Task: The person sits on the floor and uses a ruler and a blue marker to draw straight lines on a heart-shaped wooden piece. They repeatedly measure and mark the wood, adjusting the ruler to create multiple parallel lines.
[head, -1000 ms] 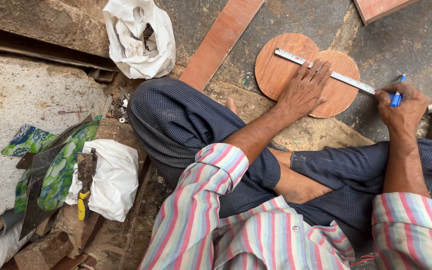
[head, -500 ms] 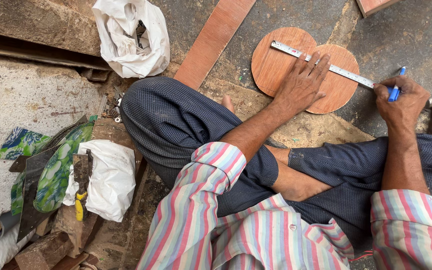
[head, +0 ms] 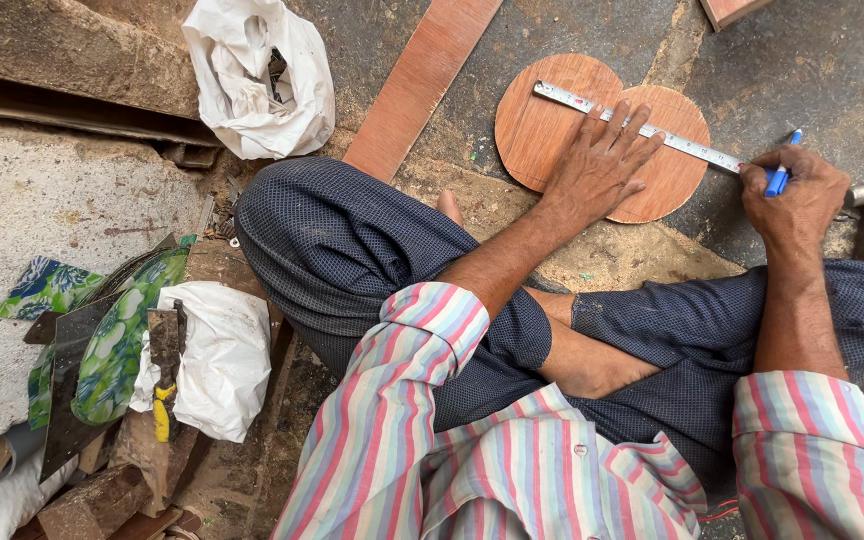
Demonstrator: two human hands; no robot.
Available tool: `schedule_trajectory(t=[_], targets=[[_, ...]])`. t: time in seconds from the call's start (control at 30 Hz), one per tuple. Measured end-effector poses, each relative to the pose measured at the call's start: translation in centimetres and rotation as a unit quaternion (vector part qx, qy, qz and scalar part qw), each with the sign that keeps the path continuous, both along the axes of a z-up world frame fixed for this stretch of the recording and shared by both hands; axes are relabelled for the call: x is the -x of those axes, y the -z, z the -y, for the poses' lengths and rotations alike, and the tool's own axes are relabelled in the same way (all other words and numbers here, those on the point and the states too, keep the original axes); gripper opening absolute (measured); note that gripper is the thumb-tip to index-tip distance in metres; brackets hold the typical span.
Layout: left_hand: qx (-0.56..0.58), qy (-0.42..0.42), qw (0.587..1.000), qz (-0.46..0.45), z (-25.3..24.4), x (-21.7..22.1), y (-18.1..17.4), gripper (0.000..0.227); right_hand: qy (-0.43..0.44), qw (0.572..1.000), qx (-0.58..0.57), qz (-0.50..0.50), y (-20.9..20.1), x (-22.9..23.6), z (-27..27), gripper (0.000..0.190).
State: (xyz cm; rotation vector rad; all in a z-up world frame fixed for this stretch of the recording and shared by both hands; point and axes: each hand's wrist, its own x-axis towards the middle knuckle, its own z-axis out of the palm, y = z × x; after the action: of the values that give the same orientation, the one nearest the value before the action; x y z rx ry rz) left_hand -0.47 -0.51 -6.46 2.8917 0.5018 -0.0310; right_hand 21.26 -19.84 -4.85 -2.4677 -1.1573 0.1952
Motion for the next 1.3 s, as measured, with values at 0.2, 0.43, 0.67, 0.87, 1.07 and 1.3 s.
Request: schedule_trajectory(t=[0.2, 0.43, 0.67, 0.87, 1.07, 1.3], targets=[[-0.010, -0.003, 1.000, 0.001, 0.2, 0.0, -0.4, 0.071, -0.002, 1.000, 0.004, 0.009, 0.1, -0.1, 0.0, 0.006], [-0.043, -0.008, 0.999, -0.001, 0.7, -0.7, -1.7, 0.070, -0.002, 1.000, -0.008, -0.004, -1.3, 0.8, -0.8, 0.007], [-0.054, 0.004, 0.998, -0.043, 1.1, -1.5, -2.1, 0.068, -0.036, 0.998, -0.042, 0.021, -2.3, 2.5, -2.6, 0.006], [-0.052, -0.001, 0.997, -0.057, 1.5, -2.1, -2.3, 0.066, -0.027, 1.000, -0.009, -0.009, -3.1, 3.6, -4.2, 0.015], [-0.058, -0.001, 0.998, -0.027, 1.9, -2.1, -1.6, 0.067, -0.081, 0.990, -0.118, 0.014, -3.9, 3.8, -4.5, 0.019], [-0.014, 0.005, 0.998, -0.060, 1.5, -2.5, -1.4, 0.067, 0.072, 0.906, -0.314, -0.274, -4.8, 3.0, -5.3, 0.024]])
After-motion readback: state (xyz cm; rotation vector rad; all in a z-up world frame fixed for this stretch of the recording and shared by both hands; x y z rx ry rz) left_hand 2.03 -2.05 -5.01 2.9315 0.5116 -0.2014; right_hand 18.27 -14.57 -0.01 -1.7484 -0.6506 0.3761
